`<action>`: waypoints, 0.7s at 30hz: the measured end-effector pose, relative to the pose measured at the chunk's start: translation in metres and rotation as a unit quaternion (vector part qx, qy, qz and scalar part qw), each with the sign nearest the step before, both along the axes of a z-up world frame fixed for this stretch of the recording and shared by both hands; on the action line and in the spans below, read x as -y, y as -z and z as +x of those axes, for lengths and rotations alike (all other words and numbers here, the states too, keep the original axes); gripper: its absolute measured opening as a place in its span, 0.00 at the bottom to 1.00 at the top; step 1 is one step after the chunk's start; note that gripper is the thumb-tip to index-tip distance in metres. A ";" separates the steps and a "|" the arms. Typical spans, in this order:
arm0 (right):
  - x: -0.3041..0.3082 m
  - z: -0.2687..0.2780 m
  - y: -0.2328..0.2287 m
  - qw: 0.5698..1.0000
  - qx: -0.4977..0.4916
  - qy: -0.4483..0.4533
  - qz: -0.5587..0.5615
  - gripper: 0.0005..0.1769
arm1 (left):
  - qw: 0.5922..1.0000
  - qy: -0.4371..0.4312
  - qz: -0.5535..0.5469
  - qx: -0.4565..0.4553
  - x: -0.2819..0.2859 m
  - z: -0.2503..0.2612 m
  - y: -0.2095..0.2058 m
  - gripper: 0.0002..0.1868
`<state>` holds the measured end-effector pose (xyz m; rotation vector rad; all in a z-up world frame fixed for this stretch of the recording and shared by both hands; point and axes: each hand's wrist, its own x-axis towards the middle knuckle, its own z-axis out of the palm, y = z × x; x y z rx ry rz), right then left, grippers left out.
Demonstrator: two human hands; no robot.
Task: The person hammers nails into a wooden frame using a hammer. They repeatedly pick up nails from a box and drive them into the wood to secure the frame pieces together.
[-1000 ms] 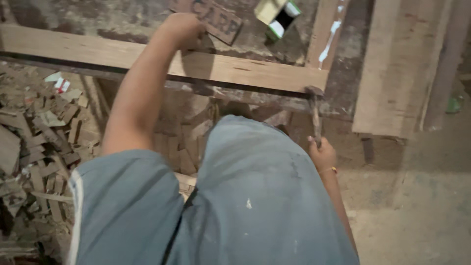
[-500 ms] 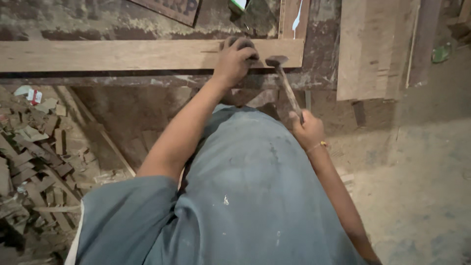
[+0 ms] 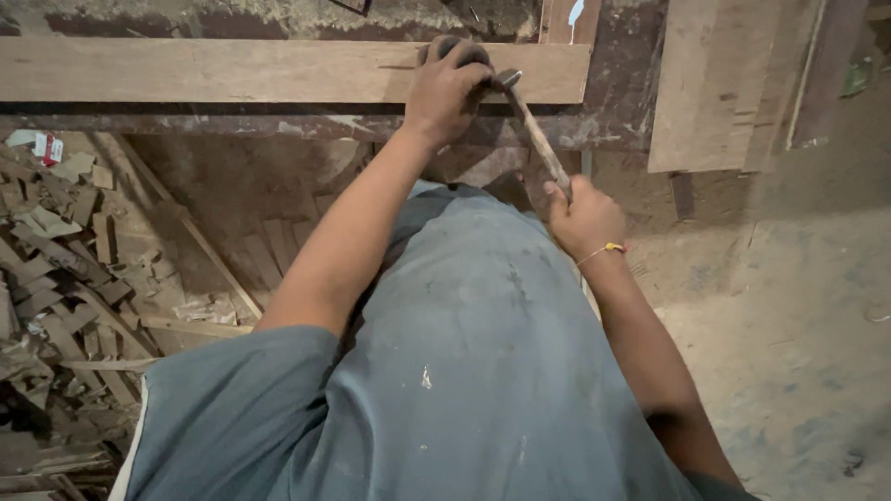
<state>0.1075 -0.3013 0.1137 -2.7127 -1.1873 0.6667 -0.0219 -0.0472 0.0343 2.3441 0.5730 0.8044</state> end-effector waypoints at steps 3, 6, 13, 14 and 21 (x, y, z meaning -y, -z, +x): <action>0.007 0.000 0.004 0.998 -0.011 -0.006 0.064 0.21 | 1.000 -0.008 0.011 0.000 0.001 0.002 0.001 0.07; 0.008 -0.001 0.009 0.999 -0.007 -0.009 0.050 0.22 | 1.000 -0.012 0.021 -0.001 0.002 0.000 0.001 0.07; 0.022 0.000 0.016 0.965 -0.054 0.003 0.256 0.23 | 1.000 0.000 -0.014 0.011 -0.002 -0.001 0.011 0.12; 0.027 -0.002 0.018 0.944 -0.075 0.014 0.322 0.24 | 0.998 -0.004 -0.055 0.018 0.000 -0.003 0.013 0.16; 0.029 0.011 0.045 0.973 -0.015 -0.030 0.230 0.18 | 0.993 -0.003 -0.104 0.052 -0.012 -0.005 0.026 0.28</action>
